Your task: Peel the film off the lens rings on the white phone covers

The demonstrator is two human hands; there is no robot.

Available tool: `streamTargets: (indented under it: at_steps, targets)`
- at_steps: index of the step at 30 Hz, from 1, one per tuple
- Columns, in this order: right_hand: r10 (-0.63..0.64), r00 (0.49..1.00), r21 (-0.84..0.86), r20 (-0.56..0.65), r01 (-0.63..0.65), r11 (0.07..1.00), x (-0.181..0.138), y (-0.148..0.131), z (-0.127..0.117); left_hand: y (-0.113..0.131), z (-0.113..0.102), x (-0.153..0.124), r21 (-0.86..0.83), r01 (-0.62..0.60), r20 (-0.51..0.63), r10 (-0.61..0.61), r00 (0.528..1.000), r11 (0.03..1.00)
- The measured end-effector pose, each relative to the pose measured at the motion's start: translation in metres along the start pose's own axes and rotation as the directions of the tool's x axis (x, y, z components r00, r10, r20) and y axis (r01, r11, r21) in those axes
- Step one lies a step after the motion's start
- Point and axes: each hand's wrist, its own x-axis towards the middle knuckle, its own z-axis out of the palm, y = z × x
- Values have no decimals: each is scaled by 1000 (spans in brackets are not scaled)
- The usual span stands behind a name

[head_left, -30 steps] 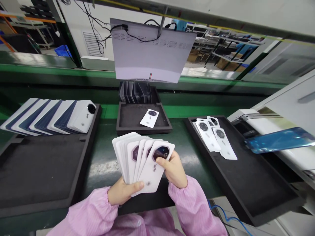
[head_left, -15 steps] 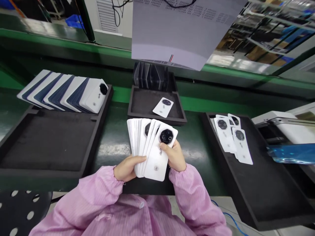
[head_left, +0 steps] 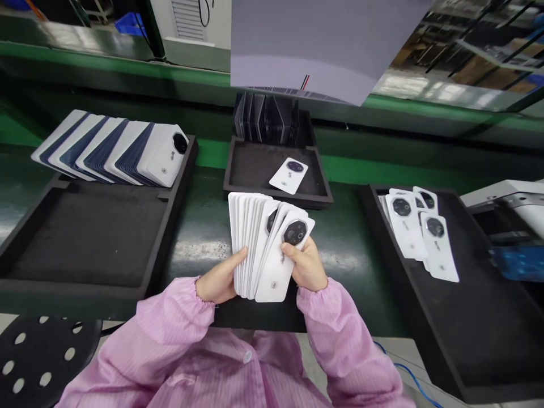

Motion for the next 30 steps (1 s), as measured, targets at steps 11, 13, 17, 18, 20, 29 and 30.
streamTargets:
  at_steps: [11,13,17,18,20,29,30]
  targets:
    - [-8,1000,15,4,8,1000,-1,-7,-2,2,10,0,85,-75,-124,86,989,994]
    - [-3,1000,19,21,2,1000,0,-8,-1,0,10,2,117,-112,-133,127,983,987]
    - [-2,998,43,57,-1,999,0,-7,2,-4,7,3,193,-150,-152,180,972,970]
    - [-17,998,46,55,15,999,0,-7,2,-5,6,3,218,-158,-158,194,968,963]
    - [-48,998,51,37,47,998,-1,-6,3,-7,3,2,287,-171,-169,226,959,943]
    - [-26,999,121,31,22,992,2,-6,1,-3,8,-4,477,-202,-162,312,936,855]
    - [-26,999,125,19,24,992,3,-6,1,0,10,-3,419,-201,-140,282,949,885]
